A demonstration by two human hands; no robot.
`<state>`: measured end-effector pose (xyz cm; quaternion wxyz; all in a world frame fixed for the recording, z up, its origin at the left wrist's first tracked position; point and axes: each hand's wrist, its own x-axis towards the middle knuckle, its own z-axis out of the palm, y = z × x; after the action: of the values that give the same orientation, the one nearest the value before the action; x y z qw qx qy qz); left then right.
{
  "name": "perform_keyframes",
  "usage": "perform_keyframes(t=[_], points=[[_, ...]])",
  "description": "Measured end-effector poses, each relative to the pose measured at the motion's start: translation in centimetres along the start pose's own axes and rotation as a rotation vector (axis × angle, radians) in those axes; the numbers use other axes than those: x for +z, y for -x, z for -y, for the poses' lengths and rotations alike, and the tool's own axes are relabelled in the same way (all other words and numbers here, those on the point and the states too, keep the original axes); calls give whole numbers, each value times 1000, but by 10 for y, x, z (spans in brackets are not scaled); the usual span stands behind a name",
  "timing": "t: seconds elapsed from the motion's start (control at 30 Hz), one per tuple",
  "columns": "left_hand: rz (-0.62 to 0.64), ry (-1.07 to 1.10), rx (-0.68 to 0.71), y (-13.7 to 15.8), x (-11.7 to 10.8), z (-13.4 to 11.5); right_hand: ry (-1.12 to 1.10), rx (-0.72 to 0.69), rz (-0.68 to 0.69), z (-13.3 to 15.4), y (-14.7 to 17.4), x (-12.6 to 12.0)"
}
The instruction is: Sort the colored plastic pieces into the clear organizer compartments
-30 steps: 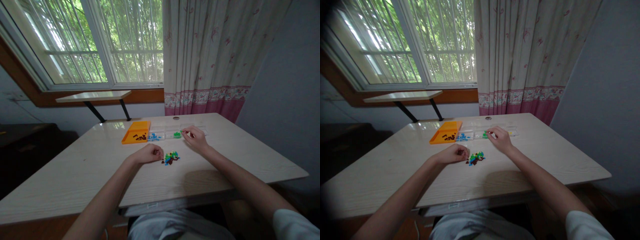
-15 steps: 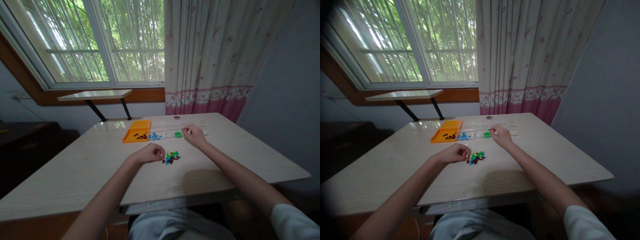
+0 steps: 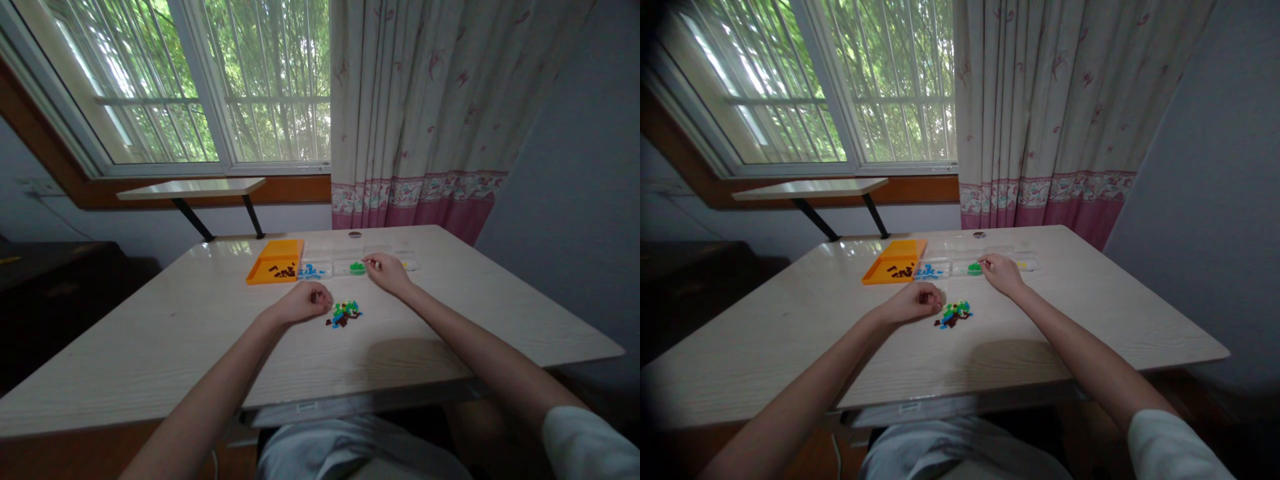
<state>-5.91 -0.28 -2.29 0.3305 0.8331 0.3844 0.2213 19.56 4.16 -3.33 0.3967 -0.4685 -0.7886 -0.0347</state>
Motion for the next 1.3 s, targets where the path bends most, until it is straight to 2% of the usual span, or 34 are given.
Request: perform_keyframes(t=[0.17, 0.3, 0.53, 0.77, 1.07, 1.3], points=[[-192, -2, 61, -7, 4, -4, -147, -142, 293, 28, 12, 2], [-237, 15, 88, -10, 7, -5, -239, -191, 371, 48, 21, 11], [-275, -13, 113, -13, 12, -4, -228, -139, 277, 54, 27, 12], [-282, 11, 111, -16, 16, -6, -242, -160, 210, 52, 27, 6], [-307, -3, 74, -15, 14, -9, -256, -194, 190, 52, 27, 8], [-307, -74, 107, -15, 13, -5, -221, -200, 180, 51, 27, 8]])
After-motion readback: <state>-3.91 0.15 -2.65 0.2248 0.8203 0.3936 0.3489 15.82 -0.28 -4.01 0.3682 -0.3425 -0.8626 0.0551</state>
